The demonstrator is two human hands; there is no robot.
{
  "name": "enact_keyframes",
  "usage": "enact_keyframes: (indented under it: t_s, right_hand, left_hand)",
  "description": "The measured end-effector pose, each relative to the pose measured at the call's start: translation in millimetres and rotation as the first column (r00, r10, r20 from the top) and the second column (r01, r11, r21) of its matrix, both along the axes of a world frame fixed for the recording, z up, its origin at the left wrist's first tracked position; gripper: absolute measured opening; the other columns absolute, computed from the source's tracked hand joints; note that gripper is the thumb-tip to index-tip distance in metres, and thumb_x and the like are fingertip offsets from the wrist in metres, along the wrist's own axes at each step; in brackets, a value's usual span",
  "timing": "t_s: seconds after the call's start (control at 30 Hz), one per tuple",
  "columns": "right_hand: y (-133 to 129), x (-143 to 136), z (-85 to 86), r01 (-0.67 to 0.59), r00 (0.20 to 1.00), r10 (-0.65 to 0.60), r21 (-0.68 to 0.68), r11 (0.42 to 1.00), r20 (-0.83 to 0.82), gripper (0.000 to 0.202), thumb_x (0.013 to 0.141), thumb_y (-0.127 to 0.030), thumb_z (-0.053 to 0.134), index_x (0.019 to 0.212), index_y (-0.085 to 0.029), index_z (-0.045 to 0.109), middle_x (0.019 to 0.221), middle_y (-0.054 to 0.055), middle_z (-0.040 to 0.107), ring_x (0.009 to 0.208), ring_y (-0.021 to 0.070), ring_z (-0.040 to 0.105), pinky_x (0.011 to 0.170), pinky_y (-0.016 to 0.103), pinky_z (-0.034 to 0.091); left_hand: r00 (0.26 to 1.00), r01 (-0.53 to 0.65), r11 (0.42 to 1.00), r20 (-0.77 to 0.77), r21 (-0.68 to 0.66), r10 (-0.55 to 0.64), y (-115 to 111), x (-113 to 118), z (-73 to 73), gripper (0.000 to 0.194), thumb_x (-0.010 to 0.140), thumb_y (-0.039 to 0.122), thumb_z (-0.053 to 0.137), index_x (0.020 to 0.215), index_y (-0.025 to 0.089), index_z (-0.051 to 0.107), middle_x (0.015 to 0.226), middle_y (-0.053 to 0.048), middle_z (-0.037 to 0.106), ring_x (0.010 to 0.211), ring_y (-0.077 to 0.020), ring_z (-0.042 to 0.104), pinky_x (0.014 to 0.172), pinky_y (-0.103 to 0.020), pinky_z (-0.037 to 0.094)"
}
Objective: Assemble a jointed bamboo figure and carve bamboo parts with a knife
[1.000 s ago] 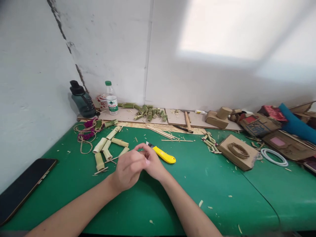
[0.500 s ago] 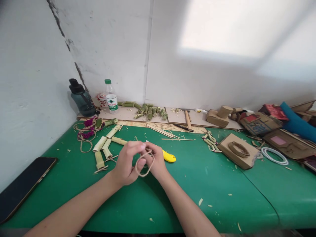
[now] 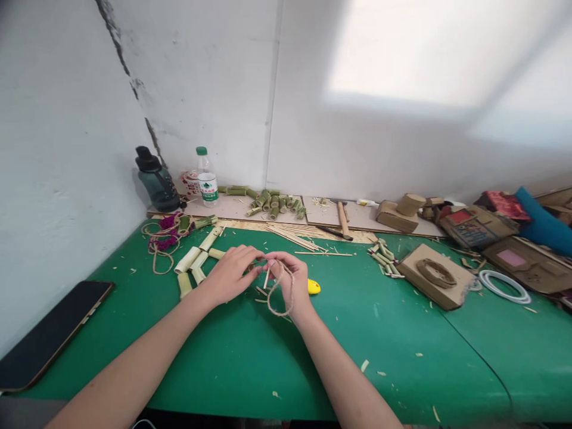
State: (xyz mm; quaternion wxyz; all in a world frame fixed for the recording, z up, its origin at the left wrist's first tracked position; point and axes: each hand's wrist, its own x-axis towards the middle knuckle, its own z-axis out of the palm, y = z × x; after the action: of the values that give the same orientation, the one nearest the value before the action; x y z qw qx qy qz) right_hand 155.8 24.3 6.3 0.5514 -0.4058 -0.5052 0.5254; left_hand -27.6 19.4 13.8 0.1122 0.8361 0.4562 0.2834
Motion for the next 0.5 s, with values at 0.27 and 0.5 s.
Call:
enact_keyframes:
  t_s: [0.27, 0.5]
  right_hand:
    - [-0.7, 7.5, -3.7, -0.014, 1.0, 0.015, 0.05, 0.999, -0.02, 0.024, 0.08, -0.044, 0.081, 0.088, -0.022, 0.078, 0.071, 0.003, 0.071, 0.06, 0.0154, 0.057, 0.057, 0.028, 0.046]
    - [0.0, 9.3, 2.0, -0.003, 0.993, 0.006, 0.027, 1.0, -0.115, 0.022, 0.075, -0.042, 0.083, 0.081, -0.021, 0.078, 0.066, 0.003, 0.07, 0.058, 0.0146, 0.058, 0.054, 0.026, 0.044]
  left_hand:
    - [0.991, -0.102, 0.994, -0.089, 0.03, 0.104, 14.1, -10.1, -11.2, 0.015, 0.099, 0.023, 0.059, 0.111, 0.026, 0.067, 0.108, -0.004, 0.072, 0.102, -0.0248, 0.06, 0.086, -0.041, 0.042]
    - [0.957, -0.289, 0.957, -0.014, 0.0, 0.289, 25.1, -24.1, -9.0, 0.018, 0.096, 0.033, 0.065, 0.11, 0.023, 0.069, 0.106, -0.006, 0.07, 0.107, -0.027, 0.058, 0.091, -0.042, 0.044]
